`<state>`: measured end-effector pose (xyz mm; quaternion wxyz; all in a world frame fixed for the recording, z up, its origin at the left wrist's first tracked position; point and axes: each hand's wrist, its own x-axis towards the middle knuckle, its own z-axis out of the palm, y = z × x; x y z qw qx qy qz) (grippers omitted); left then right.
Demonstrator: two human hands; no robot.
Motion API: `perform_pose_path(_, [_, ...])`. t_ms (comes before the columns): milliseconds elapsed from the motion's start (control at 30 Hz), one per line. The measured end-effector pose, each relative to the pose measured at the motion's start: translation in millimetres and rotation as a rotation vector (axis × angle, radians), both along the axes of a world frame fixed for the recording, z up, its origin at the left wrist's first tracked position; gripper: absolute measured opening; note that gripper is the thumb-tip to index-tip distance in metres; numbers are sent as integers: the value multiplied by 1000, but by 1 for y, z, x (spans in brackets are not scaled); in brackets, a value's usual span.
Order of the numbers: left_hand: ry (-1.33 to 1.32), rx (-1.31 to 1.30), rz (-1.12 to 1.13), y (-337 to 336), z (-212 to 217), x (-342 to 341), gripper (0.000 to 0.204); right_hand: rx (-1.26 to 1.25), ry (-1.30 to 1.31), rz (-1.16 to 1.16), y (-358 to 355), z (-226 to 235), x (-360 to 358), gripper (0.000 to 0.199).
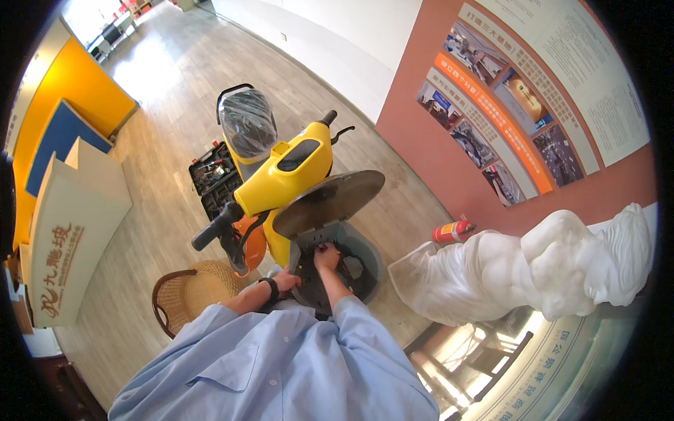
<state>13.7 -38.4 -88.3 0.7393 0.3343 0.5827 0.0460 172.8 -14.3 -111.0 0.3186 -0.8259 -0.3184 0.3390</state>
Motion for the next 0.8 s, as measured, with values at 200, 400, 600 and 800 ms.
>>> perform_pose_path(200, [11, 79, -24, 1, -12, -3, 61, -40, 36, -240, -3, -1, -12, 34])
perform_pose_path(400, [85, 59, -102, 0, -19, -3, 61, -279, 87, -306, 2, -9, 1, 41])
perform_pose_path(600, [24, 87, -21, -1, 2, 0, 61, -205, 67, -307, -4, -20, -1, 34])
perform_pose_path(800, [209, 103, -237, 8, 40, 3, 61, -29, -55, -52, -13, -5, 5, 25])
